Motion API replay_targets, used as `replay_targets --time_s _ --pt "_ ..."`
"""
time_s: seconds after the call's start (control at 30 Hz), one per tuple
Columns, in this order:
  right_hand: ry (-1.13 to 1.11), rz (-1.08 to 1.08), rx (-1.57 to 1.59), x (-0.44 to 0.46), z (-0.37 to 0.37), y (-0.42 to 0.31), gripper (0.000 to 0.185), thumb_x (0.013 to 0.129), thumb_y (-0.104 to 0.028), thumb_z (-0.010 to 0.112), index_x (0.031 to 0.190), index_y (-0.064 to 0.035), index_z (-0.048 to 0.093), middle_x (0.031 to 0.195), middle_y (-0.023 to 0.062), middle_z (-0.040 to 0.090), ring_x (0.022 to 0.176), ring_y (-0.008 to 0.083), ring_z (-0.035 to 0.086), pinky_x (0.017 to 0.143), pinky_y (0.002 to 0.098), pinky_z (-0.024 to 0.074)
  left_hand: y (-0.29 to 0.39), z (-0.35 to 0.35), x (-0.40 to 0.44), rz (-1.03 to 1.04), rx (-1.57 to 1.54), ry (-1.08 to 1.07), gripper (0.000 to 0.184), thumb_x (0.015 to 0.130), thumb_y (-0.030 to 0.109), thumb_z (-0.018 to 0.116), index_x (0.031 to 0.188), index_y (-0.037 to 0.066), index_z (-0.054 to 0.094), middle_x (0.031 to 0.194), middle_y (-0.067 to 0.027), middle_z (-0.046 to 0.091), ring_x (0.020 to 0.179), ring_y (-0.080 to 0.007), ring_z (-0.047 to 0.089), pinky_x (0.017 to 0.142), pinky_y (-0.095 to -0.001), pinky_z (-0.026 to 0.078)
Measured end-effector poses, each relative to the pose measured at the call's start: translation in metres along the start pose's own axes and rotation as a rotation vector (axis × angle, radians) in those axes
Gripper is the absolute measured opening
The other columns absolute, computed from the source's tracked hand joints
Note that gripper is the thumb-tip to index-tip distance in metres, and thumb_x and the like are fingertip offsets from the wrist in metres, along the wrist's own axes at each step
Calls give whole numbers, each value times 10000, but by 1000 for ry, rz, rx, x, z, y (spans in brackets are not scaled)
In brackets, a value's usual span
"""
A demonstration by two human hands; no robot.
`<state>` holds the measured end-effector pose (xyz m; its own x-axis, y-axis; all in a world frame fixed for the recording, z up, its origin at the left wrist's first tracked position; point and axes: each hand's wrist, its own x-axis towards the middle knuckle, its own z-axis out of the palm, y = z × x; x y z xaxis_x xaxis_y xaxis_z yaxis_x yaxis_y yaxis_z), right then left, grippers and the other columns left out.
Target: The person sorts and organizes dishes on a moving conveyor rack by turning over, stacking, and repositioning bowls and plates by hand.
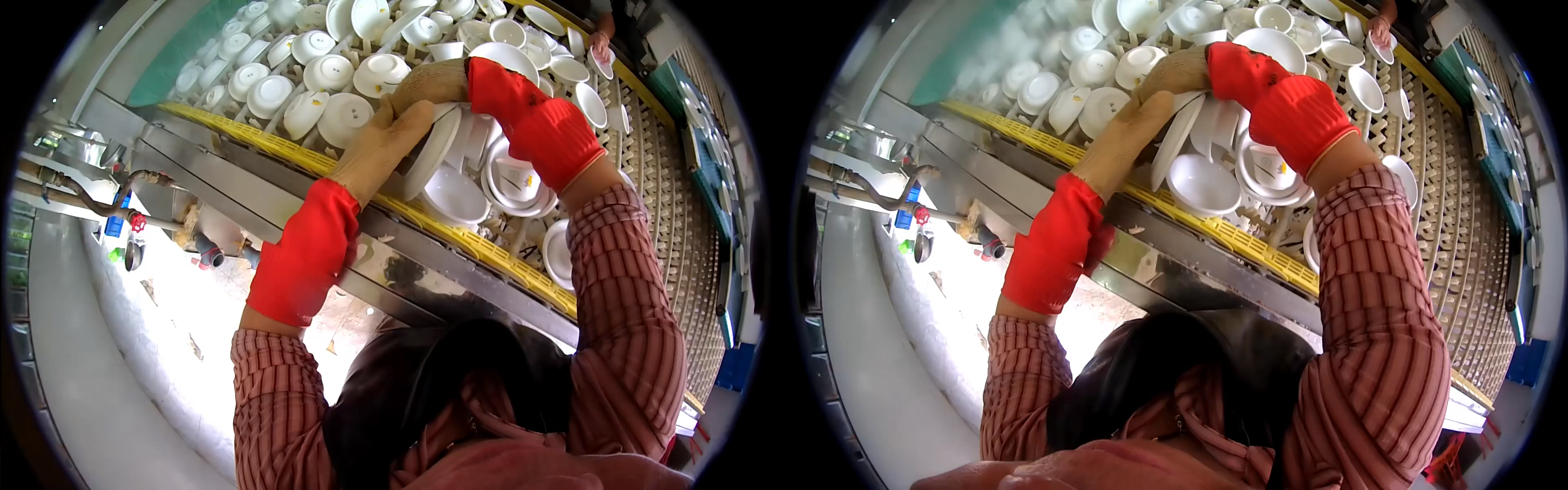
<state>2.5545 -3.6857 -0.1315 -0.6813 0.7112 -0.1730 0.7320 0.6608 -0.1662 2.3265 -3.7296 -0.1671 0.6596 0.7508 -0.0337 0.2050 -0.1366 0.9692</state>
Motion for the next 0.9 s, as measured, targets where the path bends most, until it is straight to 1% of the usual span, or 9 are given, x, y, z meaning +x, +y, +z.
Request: replay_targets --time_s 0.17,0.23,0.33,0.37,0.53,0.67,0.77,0.83,0.9 --pt "90 -233 3 -31 -7 -31 372 1087 -296 595 1370 -99 737 1344 170 750 1178 362 720 1028 453 574 25 43 -63 255 -132 143 698 1079 498 731 1561 14 583 1268 -22 691 1067 -102 636 914 -253 521" --pt "58 -209 108 -66 -10 -63 363 1018 -345 672 1218 -60 777 1202 177 789 1059 364 748 927 482 592 20 71 -73 259 -188 132 694 1030 430 784 1493 -50 591 1266 -130 736 1129 -190 675 991 -337 541" --pt "-76 450 247 -133 -5 -126 489 1022 -459 674 1296 -67 777 1068 219 791 1017 324 748 954 449 576 7 116 -83 331 -69 57 617 1018 377 783 1397 -85 626 1159 -247 751 1056 -309 734 940 -395 567" --pt "-81 365 289 -155 23 -108 561 1034 -544 611 1371 -122 762 1284 218 777 1133 341 735 1021 460 568 8 129 -86 333 -7 -6 592 1022 367 785 1383 -79 640 1160 -236 748 1045 -287 728 935 -385 565" --pt "127 381 441 -264 88 -123 493 1007 -423 767 1389 -112 754 1303 198 784 1207 317 751 1194 441 508 40 200 -105 304 384 -234 596 1024 383 779 1377 -80 654 1183 -285 722 1048 -341 740 914 -435 570" --pt "290 639 706 -335 110 -144 533 967 -240 845 1485 -161 744 1252 158 801 1117 204 750 1173 385 552 16 247 -101 606 152 -234 661 1028 421 779 1443 -76 647 1319 -258 736 1108 -337 755 929 -448 595" --pt "346 634 414 -384 125 -139 497 994 -236 828 1469 -113 750 1236 152 821 1083 159 761 1068 356 606 69 200 -87 374 255 -343 605 1023 419 792 1401 -45 703 1311 -243 763 1126 -321 763 955 -423 596" --pt "258 949 514 -394 107 -157 470 1009 -232 808 1452 -85 756 1236 157 829 1065 146 772 1014 345 626 54 180 -49 727 356 127 404 978 370 806 1120 -3 744 1099 -254 768 994 -439 754 836 -496 579" --pt "256 1187 542 -396 104 -158 462 1022 -269 784 1443 -82 759 1226 162 832 1029 171 789 977 366 635 51 146 -5 577 714 344 615 1000 511 762 1326 -10 768 1203 -233 802 1094 -369 771 969 -462 588"
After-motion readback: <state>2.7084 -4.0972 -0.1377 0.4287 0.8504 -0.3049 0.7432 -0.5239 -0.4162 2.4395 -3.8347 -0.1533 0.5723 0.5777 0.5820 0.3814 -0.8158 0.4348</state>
